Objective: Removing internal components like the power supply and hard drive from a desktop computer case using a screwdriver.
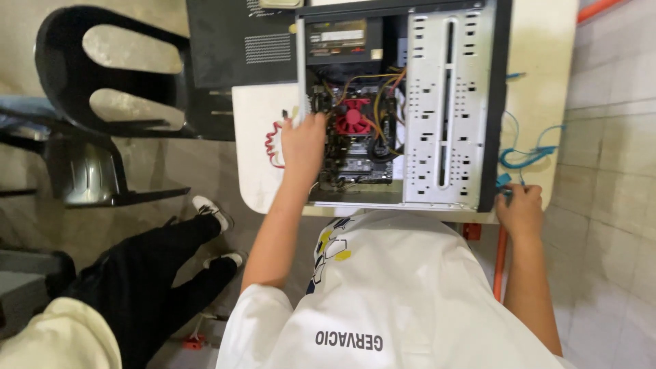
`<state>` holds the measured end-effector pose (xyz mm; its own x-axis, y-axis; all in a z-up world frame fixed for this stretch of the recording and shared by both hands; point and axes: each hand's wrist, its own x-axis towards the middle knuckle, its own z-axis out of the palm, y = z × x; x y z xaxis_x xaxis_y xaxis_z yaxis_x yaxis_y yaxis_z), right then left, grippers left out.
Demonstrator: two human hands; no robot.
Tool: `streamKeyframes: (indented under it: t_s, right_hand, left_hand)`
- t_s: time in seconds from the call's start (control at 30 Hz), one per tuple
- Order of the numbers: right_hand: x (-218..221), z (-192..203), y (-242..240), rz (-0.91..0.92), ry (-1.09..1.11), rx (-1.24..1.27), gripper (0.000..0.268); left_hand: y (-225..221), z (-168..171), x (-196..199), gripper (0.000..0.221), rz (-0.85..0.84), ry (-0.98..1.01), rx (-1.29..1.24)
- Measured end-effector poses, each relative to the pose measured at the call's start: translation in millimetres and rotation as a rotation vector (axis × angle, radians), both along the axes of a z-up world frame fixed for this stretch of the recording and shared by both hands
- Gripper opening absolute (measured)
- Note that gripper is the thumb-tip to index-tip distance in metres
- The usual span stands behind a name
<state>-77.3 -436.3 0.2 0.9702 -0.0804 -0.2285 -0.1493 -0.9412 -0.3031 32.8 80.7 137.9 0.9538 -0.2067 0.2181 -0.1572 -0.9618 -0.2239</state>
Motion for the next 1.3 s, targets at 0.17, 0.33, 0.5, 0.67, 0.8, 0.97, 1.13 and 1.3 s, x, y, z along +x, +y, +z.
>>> streamKeyframes:
  t_s: [0.17, 0.33, 0.5, 0.67, 0.8, 0.97, 1.13, 1.3]
  right_hand:
    - [10, 6, 10, -0.153, -0.013, 0.148, 0.030]
    - [19, 64, 66, -0.486, 0.300, 0.354, 0.060]
    - [19, 67, 87, -0.481, 0.229, 0.254, 0.043]
    - [24, 78, 78, -0.326, 0.313, 0.341, 0.060]
    - [0, -11, -20, -0.241, 0.073, 0.290, 0.039]
    - [6, 3, -65, -0.431, -0.104, 0.228, 0.029]
    - [81, 32, -46, -0.322, -0.111, 0.133, 0.033]
    - [169, 43, 4, -0.194, 0.104, 0.266, 0.030]
  left_hand:
    - [23, -8, 44, 0.009, -0.148, 0.095, -0.138]
    - [24, -34, 51, 0.008, -0.208, 0.092, -0.089]
    - [22, -26, 53, 0.033, -0.145, 0.244, -0.169]
    - [18, -37, 51, 0.025, -0.160, 0.097, -0.095]
    - [18, -38, 51, 0.005, -0.225, 0.021, -0.052]
    - [22, -29, 45, 0.005, -0.259, 0.055, -0.072]
    - [22, -17, 41, 0.020, -0.221, 0.128, -0.045]
    - [21, 4, 34, 0.018, -0.189, 0.204, -0.070]
